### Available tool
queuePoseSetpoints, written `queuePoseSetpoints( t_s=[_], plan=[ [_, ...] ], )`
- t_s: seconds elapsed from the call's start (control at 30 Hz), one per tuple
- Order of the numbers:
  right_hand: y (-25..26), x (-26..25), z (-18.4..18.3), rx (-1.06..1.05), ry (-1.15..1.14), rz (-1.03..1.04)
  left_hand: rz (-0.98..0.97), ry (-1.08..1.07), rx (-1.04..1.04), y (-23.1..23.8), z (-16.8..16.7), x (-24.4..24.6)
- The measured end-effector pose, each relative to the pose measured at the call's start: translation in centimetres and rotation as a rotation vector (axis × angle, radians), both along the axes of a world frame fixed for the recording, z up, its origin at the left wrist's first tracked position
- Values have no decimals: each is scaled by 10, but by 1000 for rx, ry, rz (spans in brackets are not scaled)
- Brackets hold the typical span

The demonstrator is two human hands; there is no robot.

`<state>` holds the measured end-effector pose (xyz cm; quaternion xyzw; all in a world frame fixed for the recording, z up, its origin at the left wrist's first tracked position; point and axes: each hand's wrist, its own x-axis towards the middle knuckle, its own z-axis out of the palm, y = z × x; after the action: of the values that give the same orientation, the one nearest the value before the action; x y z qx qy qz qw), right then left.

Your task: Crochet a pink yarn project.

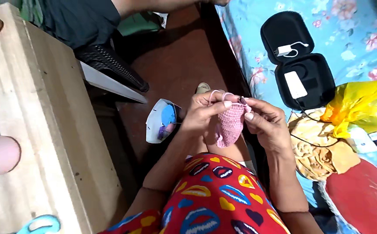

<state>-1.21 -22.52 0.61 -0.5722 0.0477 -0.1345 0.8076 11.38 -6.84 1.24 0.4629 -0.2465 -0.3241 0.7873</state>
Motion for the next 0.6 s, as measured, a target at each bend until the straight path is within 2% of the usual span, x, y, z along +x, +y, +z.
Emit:
queuePoseSetpoints(
  t_s=[0.1,0.17,0.27,0.33,0.4,0.5,0.6],
  plan=[
    [-5,-3,-2,75,2,20,-105,-122,128,20,-2,24],
    [-7,-4,-2,88,5,48,-208,-221,143,34,-3,40],
    [-6,-2,-2,96,2,82,-252,-282,-74,30,-3,47],
    [-5,-1,-3,84,-2,77,-222,-284,-190,16,-3,39],
    [-5,-3,-2,34,3,46,-175,-287,-177,3,-1,27],
    [-4,-7,1,-117,25,-78,-64,-305,-66,-12,6,7],
    [4,-9,2,-380,42,-242,70,-305,102,-19,14,-10]
  ],
)
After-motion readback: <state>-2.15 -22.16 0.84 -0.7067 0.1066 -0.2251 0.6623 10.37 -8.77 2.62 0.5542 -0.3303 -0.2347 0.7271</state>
